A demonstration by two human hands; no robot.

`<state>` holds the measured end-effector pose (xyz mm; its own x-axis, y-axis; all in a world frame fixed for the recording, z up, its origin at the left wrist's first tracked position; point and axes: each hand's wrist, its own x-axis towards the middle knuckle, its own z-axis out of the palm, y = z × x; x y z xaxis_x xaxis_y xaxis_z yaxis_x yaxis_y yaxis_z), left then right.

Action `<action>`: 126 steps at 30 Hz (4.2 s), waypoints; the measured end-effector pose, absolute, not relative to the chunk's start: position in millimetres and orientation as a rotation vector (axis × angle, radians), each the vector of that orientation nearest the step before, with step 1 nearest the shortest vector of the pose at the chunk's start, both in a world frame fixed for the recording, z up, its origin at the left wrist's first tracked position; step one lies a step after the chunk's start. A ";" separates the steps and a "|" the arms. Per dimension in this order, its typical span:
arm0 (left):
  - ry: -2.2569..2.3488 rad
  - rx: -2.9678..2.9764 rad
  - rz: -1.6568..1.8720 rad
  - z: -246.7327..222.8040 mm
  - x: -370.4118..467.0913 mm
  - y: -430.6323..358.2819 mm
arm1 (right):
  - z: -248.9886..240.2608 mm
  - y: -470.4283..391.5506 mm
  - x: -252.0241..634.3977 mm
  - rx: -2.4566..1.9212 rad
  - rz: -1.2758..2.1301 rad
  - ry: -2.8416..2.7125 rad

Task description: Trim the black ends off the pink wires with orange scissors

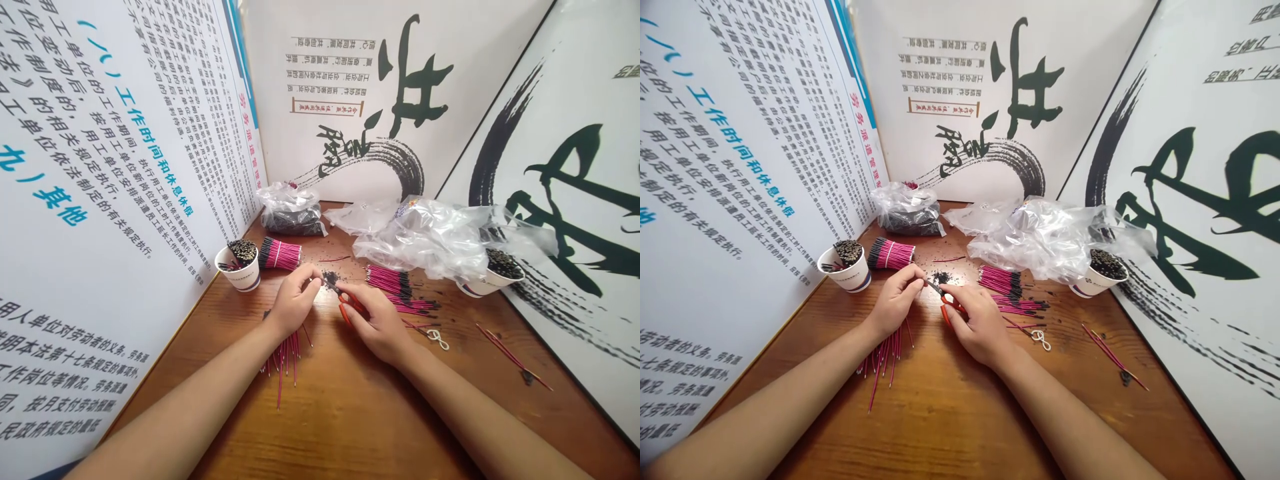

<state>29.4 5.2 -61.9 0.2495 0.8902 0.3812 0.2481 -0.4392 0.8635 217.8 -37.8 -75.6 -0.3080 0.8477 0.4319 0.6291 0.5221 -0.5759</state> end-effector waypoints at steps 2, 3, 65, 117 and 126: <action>1.035 1.839 1.197 -61.2 29.6 5.1 | -75.7 -37.7 218.0 -1.197 0.403 -2.052; 1.036 1.835 1.195 -61.0 29.7 5.0 | -75.5 -37.7 218.1 -1.196 0.407 -2.054; 1.075 1.827 1.122 -60.4 30.0 5.5 | -74.4 -38.2 217.6 -1.209 0.428 -2.040; 1.056 1.803 1.122 -64.1 29.8 7.5 | -77.2 -38.3 218.7 -1.235 0.423 -2.076; 1.037 1.803 1.132 -63.7 29.6 6.6 | -79.1 -37.3 219.3 -1.244 0.381 -2.086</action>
<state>29.6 6.6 -63.7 0.2791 0.9060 0.3183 0.2375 -0.3863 0.8913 219.3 -37.3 -79.1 -0.3210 0.8601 0.3966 0.6642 0.5029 -0.5531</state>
